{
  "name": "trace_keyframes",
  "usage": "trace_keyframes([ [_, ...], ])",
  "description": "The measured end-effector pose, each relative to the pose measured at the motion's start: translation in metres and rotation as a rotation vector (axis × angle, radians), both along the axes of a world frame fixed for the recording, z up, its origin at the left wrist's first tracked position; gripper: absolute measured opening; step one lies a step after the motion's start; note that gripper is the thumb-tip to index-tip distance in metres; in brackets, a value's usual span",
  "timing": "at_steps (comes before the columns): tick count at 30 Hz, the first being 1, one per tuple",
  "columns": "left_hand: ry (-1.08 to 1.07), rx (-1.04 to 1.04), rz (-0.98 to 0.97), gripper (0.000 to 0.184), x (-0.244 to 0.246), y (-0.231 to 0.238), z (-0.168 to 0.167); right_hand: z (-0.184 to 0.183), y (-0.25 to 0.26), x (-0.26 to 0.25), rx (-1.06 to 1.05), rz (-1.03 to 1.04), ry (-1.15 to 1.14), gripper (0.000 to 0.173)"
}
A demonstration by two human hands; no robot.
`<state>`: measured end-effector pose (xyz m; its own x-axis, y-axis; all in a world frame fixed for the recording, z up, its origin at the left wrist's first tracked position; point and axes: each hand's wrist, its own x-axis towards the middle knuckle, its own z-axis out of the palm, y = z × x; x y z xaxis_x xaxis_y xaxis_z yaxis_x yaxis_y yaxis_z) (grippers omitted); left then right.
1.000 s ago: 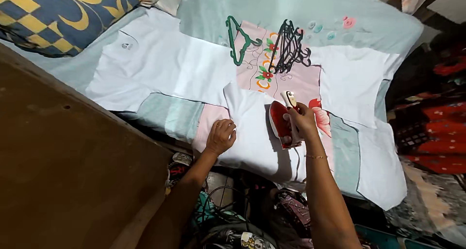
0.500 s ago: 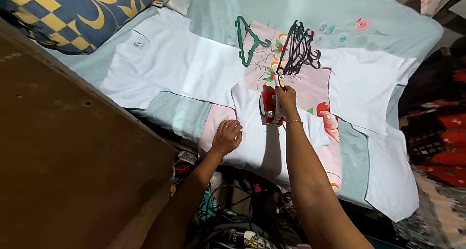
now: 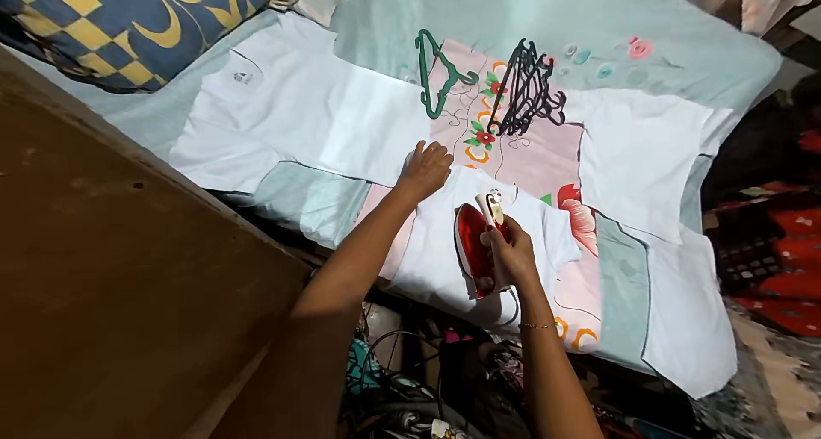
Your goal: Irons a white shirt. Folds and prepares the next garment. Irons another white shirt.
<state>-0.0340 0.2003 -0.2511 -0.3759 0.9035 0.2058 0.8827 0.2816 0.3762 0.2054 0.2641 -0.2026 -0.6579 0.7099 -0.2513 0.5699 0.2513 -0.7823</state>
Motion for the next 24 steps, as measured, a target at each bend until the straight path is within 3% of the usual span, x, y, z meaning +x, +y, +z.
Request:
trace_keyframes([
  [3, -0.044, -0.368, 0.022, 0.038, -0.016, 0.027, 0.011, 0.001, 0.001, -0.004, -0.014, -0.01, -0.006, 0.039],
  [5, -0.073, -0.472, 0.046, 0.035, -0.021, 0.036, 0.024, 0.003, 0.003, -0.008, -0.017, -0.006, 0.002, 0.038],
  [13, -0.211, -0.428, -0.106, 0.028, -0.052, 0.04, 0.044, 0.0, 0.031, -0.063, -0.027, 0.038, 0.017, 0.032],
  [17, -0.25, -0.445, -0.032, 0.029, -0.055, 0.039, 0.045, -0.008, 0.051, -0.102, 0.0, 0.044, 0.043, 0.034],
  [20, -0.273, -0.593, 0.041, 0.043, -0.059, 0.031, 0.064, -0.015, 0.067, -0.125, 0.008, 0.006, 0.065, 0.036],
  [22, -0.217, -0.771, 0.021, 0.041, -0.062, 0.021, 0.085, -0.017, 0.074, -0.135, -0.009, -0.016, 0.07, 0.036],
  [24, -0.273, -0.753, 0.008, 0.034, -0.069, 0.006, 0.093, -0.017, 0.073, -0.136, -0.026, -0.014, 0.07, 0.036],
])
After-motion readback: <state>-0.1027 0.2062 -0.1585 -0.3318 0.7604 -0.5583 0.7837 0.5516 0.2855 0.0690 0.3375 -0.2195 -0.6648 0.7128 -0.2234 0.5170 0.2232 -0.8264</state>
